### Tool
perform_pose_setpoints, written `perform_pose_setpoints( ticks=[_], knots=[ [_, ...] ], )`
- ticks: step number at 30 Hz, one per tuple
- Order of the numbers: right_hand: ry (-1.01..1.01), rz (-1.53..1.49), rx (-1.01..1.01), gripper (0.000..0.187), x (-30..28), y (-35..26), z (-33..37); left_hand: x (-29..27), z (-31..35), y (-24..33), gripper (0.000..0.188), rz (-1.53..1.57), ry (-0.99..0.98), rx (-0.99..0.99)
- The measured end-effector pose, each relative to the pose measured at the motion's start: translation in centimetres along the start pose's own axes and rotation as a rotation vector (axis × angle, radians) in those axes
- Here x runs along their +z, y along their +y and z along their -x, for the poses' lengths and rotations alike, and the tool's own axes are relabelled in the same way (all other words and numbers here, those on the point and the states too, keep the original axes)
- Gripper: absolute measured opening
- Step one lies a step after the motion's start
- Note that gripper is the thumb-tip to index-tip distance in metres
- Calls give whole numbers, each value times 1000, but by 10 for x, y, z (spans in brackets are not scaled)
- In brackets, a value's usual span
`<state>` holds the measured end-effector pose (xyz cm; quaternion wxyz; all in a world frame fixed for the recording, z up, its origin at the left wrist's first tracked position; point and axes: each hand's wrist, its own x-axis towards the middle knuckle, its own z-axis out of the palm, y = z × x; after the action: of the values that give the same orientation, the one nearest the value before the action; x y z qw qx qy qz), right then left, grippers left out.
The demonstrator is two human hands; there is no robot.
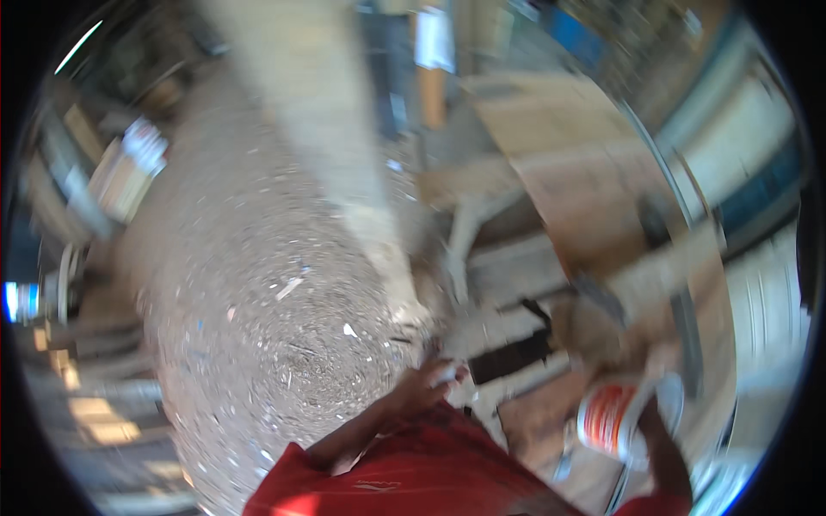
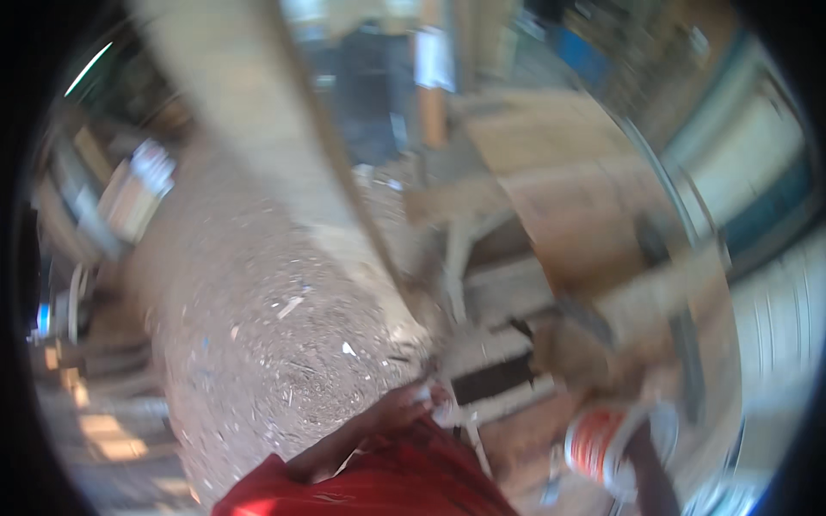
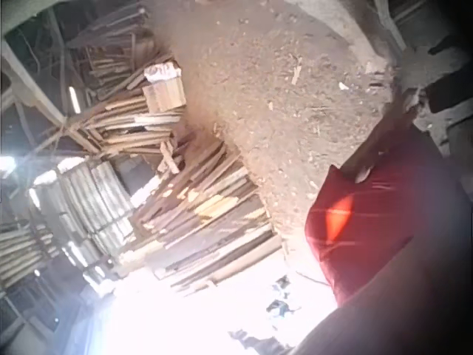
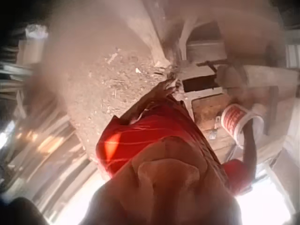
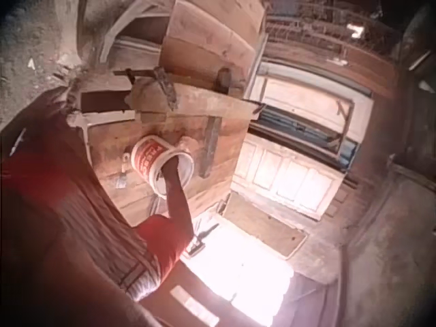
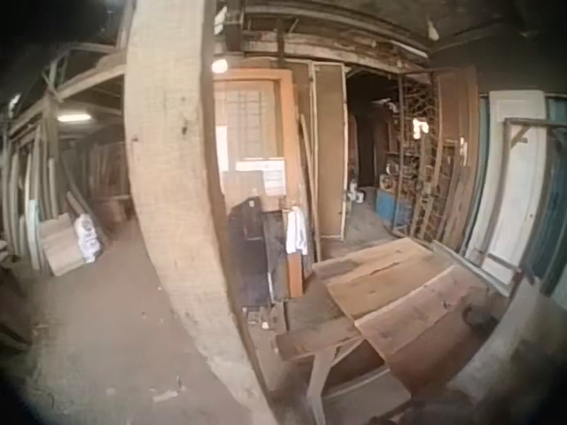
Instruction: The person applies putty to a wood board using a spatula, then adds liquid from a small bottle and continues spreading it.
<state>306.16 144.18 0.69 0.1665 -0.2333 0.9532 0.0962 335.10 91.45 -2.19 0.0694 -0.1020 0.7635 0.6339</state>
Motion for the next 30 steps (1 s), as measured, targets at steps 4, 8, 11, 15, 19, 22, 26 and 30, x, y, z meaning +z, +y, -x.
perform_pose_setpoints(
  ticks=[4, 8, 11, 15, 19, 22, 26, 30],
  knots=[
    [-92, 161, -25, 47, 9, 25, -4, -37, 17, 55, 44, 51, -49, 123],
    [-158, 314, -38, 50, -3, 37, -17, -46, 26, 42, 44, 99, 9, 124],
    [-190, 396, -24, 52, -4, 50, -6, -46, 32, 34, 45, 161, 1, 132],
    [-175, 462, -33, 55, -12, 64, 17, -55, 50, 41, 44, 143, -9, 89],
    [34, 368, -71, 54, -55, 72, 55, -75, 56, 37, 47, 70, -64, 71],
    [239, 234, -131, 51, -112, 59, 93, -102, 58, 20, 48, 64, -48, 215],
    [397, -267, -293, 49, -171, -78, 91, -162, 83, 0, 47, 61, 69, 216],
    [348, -1097, -249, 34, -179, -308, 69, -236, 123, -7, 43, -5, 174, 67]
  ],
)
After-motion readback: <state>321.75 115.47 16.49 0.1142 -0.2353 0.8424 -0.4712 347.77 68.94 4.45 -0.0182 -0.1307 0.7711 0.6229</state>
